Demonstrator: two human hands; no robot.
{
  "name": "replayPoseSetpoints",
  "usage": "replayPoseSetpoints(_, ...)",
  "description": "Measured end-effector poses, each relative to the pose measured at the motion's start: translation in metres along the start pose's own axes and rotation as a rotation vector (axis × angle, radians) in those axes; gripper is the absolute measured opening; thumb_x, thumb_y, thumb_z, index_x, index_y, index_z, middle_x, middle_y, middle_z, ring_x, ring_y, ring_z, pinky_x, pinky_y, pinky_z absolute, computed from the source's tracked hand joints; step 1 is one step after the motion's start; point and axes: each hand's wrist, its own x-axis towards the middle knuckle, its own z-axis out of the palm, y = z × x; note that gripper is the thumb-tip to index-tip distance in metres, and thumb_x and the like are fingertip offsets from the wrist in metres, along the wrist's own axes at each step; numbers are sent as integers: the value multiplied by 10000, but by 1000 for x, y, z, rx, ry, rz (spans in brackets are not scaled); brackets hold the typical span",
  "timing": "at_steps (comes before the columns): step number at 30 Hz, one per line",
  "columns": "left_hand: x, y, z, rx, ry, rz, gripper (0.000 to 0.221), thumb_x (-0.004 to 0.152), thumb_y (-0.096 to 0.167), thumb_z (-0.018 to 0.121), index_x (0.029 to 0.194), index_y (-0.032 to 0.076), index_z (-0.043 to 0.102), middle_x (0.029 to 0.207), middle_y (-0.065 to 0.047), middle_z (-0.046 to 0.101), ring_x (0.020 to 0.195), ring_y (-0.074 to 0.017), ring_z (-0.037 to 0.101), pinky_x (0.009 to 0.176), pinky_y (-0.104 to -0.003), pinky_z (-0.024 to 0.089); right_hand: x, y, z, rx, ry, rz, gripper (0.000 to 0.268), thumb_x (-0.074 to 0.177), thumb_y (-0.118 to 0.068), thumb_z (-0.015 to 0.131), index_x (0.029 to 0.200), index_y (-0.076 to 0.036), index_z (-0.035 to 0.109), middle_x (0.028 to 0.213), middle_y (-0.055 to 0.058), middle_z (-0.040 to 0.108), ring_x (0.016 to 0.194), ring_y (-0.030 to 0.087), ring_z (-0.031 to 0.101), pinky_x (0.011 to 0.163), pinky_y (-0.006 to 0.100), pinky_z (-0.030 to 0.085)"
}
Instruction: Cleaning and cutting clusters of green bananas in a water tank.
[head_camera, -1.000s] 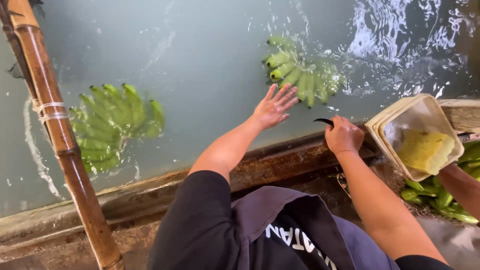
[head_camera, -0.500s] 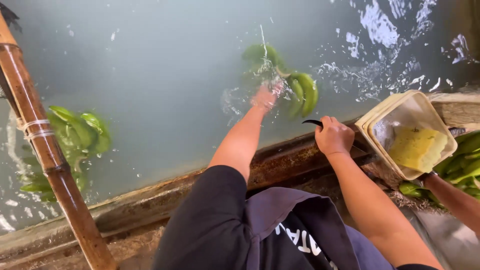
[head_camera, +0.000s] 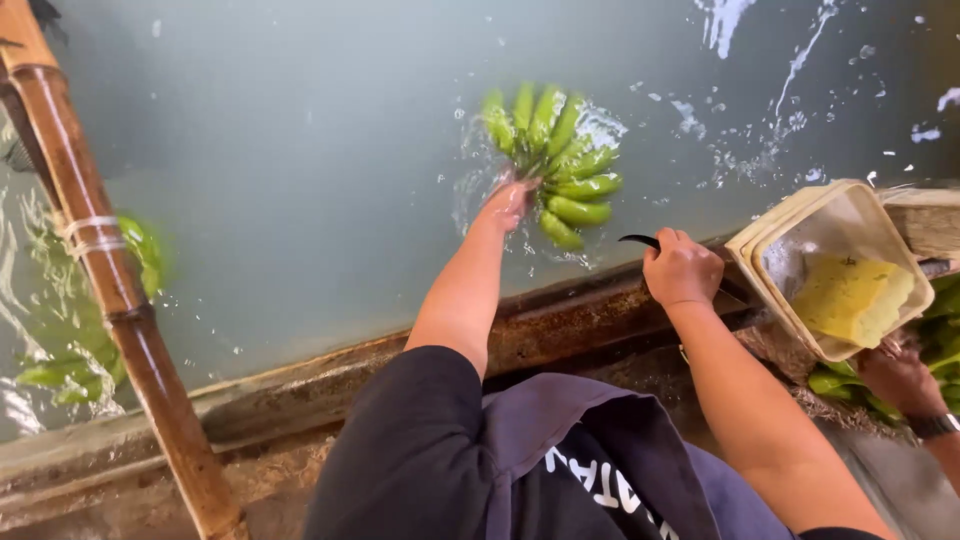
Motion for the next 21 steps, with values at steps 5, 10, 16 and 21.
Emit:
replayPoseSetpoints(5,-87,34,-10,-518,-220,58,1093,859,831,515,1601,49,333,1645,-205,393,1520,-389,358,1203,-560,311,1,-1,4,-7,-39,-2,179,917,-294,660,1006,-152,723,1003,68,749,856,336,726,736,473,559)
replayPoseSetpoints(10,-147,81,7,-677,269,131,1027,844,871,269,1607,185,290,1635,-110,361,1454,-351,384,1166,-575,299,-1,1,4,-14,-58,8,196,947,-304,641,1024,-142,720,1036,87,755,898,357,723,760,484,555)
replayPoseSetpoints(16,-172,74,-26,-844,40,468,958,912,829,237,1591,158,315,1590,-172,414,1398,-410,464,1166,-591,390,-2,1,10,-33,-53,15,196,961,-304,632,1042,-154,729,1051,92,757,930,359,722,793,485,560)
replayPoseSetpoints(21,-194,83,-46,-947,56,542,943,934,830,197,1602,175,315,1616,-119,383,1426,-375,427,1177,-578,368,0,1,11,-71,-57,3,205,953,-308,634,1031,-152,740,1045,104,762,923,367,723,773,486,563)
